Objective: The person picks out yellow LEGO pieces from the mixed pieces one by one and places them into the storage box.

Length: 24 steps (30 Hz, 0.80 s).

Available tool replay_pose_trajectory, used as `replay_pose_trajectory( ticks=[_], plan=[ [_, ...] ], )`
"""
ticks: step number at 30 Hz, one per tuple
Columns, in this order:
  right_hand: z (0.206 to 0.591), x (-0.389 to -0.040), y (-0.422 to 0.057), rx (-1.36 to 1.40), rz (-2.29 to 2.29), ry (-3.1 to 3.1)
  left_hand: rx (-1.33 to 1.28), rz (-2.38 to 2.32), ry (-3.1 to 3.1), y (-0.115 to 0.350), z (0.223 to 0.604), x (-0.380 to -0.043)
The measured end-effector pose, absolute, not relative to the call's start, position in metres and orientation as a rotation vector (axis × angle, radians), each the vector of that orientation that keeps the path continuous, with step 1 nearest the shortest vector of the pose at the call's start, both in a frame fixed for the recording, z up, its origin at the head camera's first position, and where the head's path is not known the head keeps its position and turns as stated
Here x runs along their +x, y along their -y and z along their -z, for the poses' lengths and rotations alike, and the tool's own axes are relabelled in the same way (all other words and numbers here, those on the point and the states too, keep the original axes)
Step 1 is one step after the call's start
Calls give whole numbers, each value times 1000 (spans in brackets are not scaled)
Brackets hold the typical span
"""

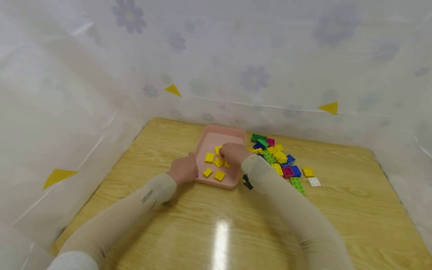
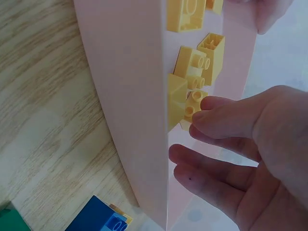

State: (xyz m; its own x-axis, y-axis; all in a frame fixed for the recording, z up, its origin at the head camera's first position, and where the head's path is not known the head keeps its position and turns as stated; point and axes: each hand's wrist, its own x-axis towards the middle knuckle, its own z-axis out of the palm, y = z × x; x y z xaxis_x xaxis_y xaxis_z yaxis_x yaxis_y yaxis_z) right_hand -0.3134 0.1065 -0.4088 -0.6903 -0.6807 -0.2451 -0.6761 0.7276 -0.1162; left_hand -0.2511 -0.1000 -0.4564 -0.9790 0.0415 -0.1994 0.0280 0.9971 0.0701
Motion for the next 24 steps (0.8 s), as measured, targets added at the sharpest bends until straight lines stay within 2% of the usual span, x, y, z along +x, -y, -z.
replay_pose_trajectory(
  ticks=[10, 17, 24],
  plan=[
    [406, -303, -124, -1087, 70, -2789, 50, -103, -2922, 99, 455, -251],
    [394, -290, -159, -1174, 104, -2931, 35, -132, -2914, 104, 458, -251],
    [388, -286, -198, -1095, 118, -2984, 42, -145, -2945, 110, 458, -252]
  ],
)
